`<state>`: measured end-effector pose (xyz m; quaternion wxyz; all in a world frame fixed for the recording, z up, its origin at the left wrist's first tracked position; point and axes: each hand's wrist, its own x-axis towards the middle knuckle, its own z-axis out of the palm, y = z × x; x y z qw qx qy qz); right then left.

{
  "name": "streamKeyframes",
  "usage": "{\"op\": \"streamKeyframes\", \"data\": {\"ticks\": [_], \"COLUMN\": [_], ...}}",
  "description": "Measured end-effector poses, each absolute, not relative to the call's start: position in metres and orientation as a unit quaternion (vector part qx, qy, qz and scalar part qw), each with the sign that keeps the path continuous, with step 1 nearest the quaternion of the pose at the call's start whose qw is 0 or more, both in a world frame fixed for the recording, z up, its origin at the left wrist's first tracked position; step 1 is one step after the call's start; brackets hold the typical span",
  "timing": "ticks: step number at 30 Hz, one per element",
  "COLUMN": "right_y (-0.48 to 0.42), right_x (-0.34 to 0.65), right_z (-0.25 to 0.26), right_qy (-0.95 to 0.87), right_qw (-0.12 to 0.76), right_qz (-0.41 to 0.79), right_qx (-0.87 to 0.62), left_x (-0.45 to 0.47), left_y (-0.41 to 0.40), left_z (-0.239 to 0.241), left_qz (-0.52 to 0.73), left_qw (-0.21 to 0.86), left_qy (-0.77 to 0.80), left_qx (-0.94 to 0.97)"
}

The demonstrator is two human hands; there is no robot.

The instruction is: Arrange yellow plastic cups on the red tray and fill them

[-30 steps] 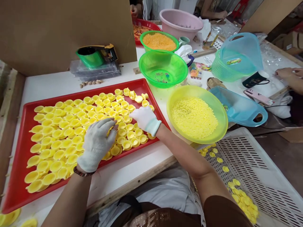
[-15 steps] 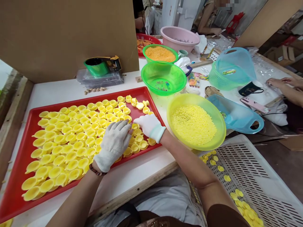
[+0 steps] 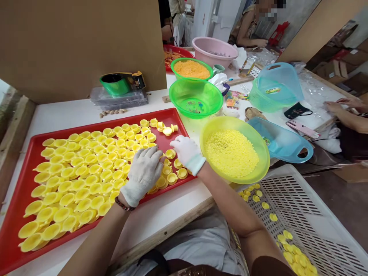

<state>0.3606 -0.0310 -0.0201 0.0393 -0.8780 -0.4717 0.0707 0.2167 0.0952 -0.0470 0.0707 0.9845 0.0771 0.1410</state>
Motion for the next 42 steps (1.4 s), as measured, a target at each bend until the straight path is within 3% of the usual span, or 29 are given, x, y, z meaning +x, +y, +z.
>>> {"op": "streamKeyframes", "data": {"ticks": [10, 20, 28, 34, 37, 42], "right_y": [-0.038, 0.029, 0.035, 0.026, 0.026, 0.032], "right_x": [0.350, 0.394, 0.425, 0.409, 0.415, 0.441], "right_z": [-0.011, 0.034, 0.033, 0.048, 0.045, 0.035], "right_qy": [-0.409, -0.468, -0.475, -0.539, -0.524, -0.513], "right_qw": [-0.093, -0.099, -0.112, -0.206, -0.189, -0.068], "right_qz": [0.122, 0.043, 0.150, 0.217, 0.193, 0.118], "right_qx": [-0.900, -0.877, -0.860, -0.787, -0.808, -0.848], "left_x": [0.239, 0.252, 0.238, 0.267, 0.289, 0.316], "left_y": [0.081, 0.071, 0.101, 0.106, 0.101, 0.095], "left_z": [-0.039, -0.038, -0.040, -0.037, -0.037, -0.038], "left_qz": [0.059, 0.036, 0.111, 0.077, 0.057, 0.017], "left_qw": [0.113, 0.095, 0.113, 0.120, 0.166, 0.259], "left_qy": [0.004, -0.046, 0.020, 0.077, 0.100, 0.120], "left_qx": [0.992, 0.994, 0.987, 0.987, 0.979, 0.958]}}
